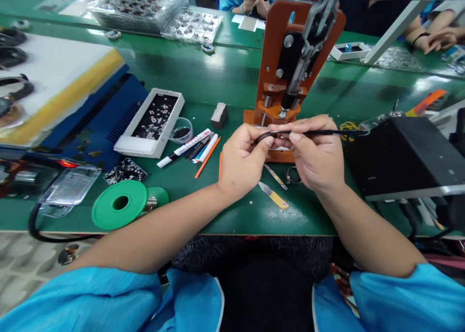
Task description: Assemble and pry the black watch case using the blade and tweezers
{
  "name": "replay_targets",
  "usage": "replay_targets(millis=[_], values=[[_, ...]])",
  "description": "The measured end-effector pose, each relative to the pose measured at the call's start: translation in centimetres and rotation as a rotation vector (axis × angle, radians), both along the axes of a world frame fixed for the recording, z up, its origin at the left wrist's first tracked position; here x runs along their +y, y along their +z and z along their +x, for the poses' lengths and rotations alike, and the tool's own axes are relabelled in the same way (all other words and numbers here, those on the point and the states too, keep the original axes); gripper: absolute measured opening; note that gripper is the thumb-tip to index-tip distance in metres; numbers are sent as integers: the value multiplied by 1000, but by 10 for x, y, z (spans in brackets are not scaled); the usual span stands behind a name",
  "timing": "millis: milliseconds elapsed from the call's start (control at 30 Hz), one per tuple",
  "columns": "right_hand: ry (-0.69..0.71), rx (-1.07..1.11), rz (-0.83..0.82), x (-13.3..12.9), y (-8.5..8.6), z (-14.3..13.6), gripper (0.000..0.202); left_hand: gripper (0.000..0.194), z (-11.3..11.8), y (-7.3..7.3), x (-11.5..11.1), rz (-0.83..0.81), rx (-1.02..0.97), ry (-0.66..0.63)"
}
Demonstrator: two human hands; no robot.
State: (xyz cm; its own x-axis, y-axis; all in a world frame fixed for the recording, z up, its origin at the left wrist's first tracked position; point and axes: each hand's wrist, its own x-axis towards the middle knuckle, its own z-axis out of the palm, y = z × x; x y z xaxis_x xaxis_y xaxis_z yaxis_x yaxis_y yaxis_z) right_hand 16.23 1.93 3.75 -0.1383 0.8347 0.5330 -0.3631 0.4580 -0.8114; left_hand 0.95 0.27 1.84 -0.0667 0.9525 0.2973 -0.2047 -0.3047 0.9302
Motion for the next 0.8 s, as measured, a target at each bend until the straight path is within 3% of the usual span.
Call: replay_targets(millis=[233,800], values=[[-30,-47,-17,0,1,1,20,23,0,1,1,38,0,3],[49,50,-23,2,2,3,14,19,1,-2,1,78,1,9]])
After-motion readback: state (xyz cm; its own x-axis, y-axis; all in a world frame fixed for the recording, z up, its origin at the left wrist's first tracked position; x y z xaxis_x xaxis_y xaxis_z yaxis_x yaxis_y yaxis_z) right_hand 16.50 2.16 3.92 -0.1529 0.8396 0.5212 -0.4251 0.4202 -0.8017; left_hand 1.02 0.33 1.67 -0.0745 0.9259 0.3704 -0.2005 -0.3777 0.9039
